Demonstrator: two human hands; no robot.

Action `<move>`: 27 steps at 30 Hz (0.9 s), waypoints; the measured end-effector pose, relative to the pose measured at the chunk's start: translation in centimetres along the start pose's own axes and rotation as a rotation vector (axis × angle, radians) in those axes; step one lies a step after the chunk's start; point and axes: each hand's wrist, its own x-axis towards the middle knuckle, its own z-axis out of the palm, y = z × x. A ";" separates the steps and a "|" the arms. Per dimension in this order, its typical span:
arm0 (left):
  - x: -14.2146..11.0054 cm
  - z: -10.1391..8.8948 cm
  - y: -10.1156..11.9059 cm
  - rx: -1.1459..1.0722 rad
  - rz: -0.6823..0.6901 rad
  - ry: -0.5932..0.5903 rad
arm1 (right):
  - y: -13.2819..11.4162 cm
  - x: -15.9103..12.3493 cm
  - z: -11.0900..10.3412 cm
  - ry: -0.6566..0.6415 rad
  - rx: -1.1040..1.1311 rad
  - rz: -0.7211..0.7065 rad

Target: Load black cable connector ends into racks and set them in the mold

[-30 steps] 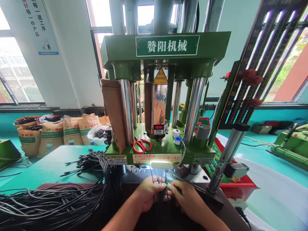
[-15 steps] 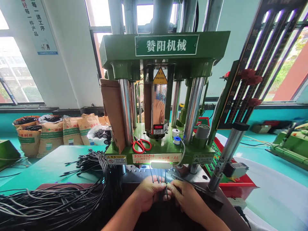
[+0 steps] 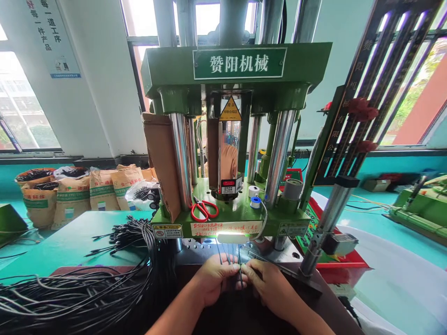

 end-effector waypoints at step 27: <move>-0.1 0.1 0.2 -0.005 0.001 -0.007 | -0.1 0.1 0.0 0.002 0.004 -0.020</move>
